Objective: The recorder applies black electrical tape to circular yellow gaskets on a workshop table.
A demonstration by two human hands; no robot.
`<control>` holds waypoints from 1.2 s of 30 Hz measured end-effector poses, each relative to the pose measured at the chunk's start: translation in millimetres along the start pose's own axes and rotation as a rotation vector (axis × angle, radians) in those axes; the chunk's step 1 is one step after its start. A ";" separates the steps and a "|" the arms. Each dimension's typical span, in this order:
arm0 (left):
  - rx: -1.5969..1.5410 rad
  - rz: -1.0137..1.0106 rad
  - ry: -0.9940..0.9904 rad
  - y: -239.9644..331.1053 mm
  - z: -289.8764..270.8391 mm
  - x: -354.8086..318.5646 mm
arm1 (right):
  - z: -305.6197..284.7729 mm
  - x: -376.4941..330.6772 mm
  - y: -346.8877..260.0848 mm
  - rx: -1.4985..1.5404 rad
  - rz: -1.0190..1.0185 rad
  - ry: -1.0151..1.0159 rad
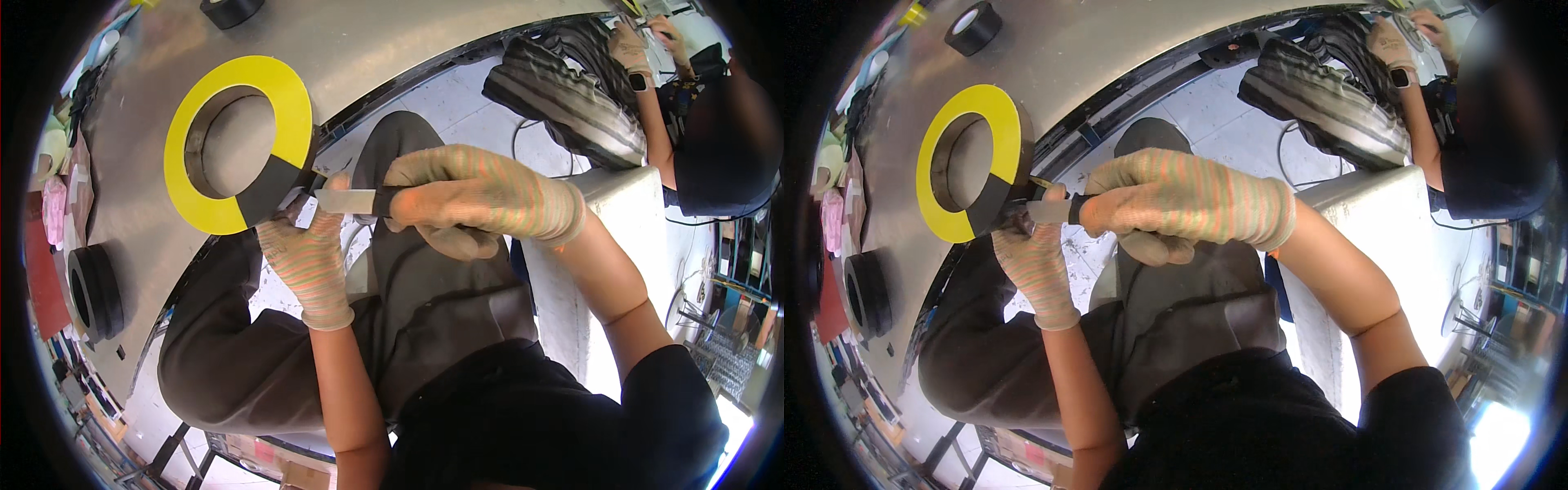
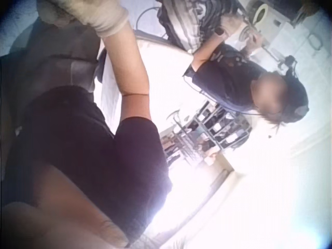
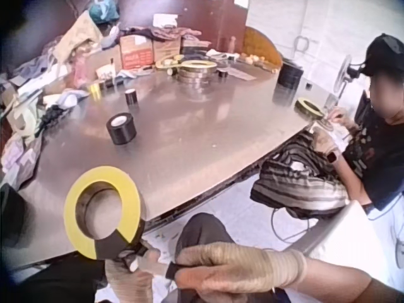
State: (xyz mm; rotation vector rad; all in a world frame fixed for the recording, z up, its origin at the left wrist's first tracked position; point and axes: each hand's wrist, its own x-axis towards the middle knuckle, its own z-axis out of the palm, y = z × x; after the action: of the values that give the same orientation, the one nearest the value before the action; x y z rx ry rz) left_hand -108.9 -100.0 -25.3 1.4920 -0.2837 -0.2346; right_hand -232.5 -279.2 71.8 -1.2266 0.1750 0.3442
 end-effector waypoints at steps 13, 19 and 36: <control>0.241 0.018 -0.067 6.3 -0.6 6.7 | 7.6 36.6 27.2 -0.290 -0.226 0.181; 0.589 -0.076 -0.196 -52.0 -35.0 -21.0 | 16.2 15.4 33.6 -0.063 -0.038 0.097; -0.393 -0.551 -0.271 74.1 4.1 -66.9 | 54.3 -30.2 15.5 -1.159 -0.425 0.247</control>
State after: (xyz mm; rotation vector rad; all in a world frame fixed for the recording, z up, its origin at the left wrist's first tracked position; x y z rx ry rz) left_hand -175.0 -77.1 46.1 1.1177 -0.0284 -0.8877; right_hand -269.0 -228.4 85.6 -2.4003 -0.1090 -0.1319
